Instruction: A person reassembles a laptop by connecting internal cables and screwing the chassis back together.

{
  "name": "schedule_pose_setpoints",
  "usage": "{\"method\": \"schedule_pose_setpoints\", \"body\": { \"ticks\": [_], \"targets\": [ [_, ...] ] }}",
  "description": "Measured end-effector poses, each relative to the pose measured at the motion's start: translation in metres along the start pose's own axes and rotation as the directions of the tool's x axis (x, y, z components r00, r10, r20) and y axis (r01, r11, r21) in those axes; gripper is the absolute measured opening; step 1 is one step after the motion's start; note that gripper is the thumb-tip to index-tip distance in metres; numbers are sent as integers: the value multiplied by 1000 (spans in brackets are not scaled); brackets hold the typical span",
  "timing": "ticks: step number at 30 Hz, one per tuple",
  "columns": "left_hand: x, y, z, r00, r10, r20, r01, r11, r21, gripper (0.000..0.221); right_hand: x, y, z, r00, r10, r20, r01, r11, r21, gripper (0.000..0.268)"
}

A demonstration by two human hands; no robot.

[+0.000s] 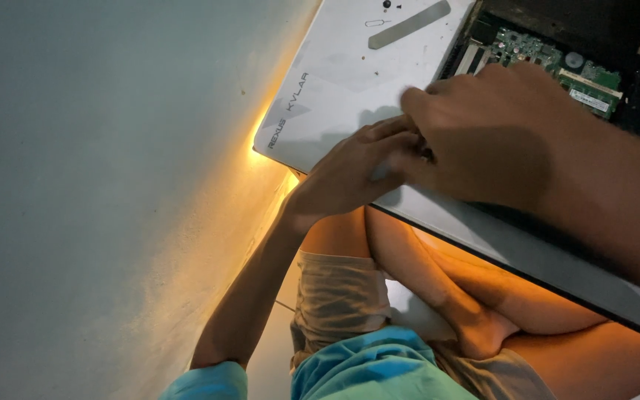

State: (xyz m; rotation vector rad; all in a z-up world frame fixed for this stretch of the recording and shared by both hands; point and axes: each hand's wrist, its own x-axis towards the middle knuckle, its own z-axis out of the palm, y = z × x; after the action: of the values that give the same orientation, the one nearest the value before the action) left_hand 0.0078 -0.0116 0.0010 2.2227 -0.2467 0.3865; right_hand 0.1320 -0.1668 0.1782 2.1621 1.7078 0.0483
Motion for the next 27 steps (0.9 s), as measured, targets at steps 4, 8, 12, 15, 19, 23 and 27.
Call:
{"method": "schedule_pose_setpoints", "body": {
  "ticks": [4,8,12,15,19,23,27],
  "targets": [
    [0,-4,3,1000,30,-5,-30,999,-40,57,-1,2,5,999,-29,25,28,999,41,26],
    [-3,-1,3,1000,-19,-18,18,1000,-10,57,-1,3,5,1000,24,6,-23,991,-133,34],
    [1,2,-1,1000,-9,-4,9,1000,-5,57,0,1,-2,998,-17,57,17,1000,-3,41],
    [-3,-9,8,1000,-28,-2,28,999,-17,67,0,2,5,999,-1,33,3,999,-48,35],
    [-5,-10,9,996,-82,34,80,995,60,64,3,-1,-2,992,-9,123,12,999,-29,43],
    [-4,0,4,997,-77,12,77,997,10,66,7,2,-3,986,0,169,-14,997,81,28],
    [-3,0,1,999,-50,-9,50,999,-21,58,12,0,-9,974,26,225,-64,985,161,23]
  ]
}}
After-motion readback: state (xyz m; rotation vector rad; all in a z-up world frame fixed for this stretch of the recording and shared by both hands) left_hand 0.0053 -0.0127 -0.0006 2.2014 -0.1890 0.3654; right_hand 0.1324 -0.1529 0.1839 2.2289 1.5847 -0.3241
